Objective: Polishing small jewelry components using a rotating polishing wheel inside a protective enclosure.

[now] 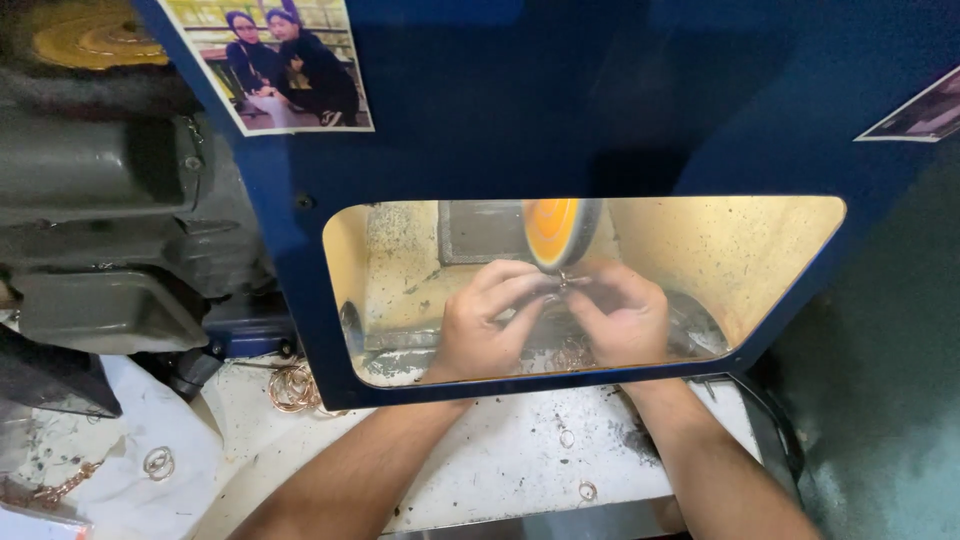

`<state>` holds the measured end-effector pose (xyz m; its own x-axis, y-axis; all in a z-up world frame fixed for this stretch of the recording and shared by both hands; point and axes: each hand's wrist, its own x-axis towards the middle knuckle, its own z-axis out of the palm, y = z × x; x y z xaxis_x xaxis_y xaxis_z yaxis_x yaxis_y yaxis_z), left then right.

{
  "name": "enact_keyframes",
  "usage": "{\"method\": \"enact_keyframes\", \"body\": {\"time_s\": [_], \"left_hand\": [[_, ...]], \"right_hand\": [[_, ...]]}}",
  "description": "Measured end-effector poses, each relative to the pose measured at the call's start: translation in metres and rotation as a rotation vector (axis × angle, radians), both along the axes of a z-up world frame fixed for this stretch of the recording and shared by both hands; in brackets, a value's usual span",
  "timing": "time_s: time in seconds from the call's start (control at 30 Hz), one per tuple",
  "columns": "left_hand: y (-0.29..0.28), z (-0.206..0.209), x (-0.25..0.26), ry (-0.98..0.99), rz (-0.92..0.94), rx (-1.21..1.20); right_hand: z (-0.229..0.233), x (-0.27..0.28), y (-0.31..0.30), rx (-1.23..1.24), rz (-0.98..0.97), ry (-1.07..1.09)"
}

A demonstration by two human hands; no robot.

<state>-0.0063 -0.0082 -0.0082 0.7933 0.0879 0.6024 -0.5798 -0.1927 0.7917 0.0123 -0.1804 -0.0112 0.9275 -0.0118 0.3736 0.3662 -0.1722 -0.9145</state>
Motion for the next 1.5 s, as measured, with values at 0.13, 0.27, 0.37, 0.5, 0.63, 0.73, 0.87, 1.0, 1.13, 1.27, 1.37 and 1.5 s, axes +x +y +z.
{"method": "enact_keyframes", "body": {"time_s": [0.13, 0.27, 0.37, 0.5, 0.63, 0.73, 0.87, 1.0, 1.13, 1.27, 1.37, 1.5], "left_hand": [[-0.001, 0.002, 0.002, 0.029, 0.017, 0.002], [0.001, 0.004, 0.004, 0.034, 0.006, 0.0], [0.001, 0.004, 0.002, 0.035, 0.001, -0.003], [0.002, 0.005, 0.003, 0.038, -0.005, 0.017], [0.001, 0.006, 0.004, 0.023, -0.028, 0.002], [0.005, 0.003, 0.001, 0.01, -0.085, -0.026], [0.006, 0.002, 0.002, 0.084, -0.147, -0.073], [0.003, 0.001, 0.003, 0.218, -0.227, -0.16], [0.007, 0.0, 0.006, 0.326, -0.341, -0.217], [0.008, 0.006, 0.005, 0.417, -0.341, -0.274], [0.009, 0.01, 0.004, 0.327, -0.228, -0.207], [0.006, 0.01, 0.004, 0.032, -0.051, -0.003]], "right_hand": [[-0.014, 0.005, 0.004, 0.009, -0.051, 0.111], [-0.012, 0.006, 0.006, 0.03, -0.065, 0.136], [-0.01, 0.004, 0.007, 0.042, -0.068, 0.109], [-0.011, 0.005, 0.01, 0.038, -0.081, 0.106], [0.001, 0.0, 0.004, -0.016, -0.088, 0.048], [0.02, -0.007, 0.0, -0.108, 0.03, -0.375], [0.037, -0.013, -0.003, -0.326, 0.154, -0.469], [0.021, -0.013, 0.008, -0.15, -0.036, -0.273], [0.023, -0.008, 0.0, -0.189, 0.054, -0.291], [0.024, -0.01, 0.001, -0.189, 0.049, -0.346], [0.023, -0.01, 0.001, -0.23, 0.012, -0.376], [0.024, -0.007, 0.007, -0.269, -0.081, -0.338]]}}
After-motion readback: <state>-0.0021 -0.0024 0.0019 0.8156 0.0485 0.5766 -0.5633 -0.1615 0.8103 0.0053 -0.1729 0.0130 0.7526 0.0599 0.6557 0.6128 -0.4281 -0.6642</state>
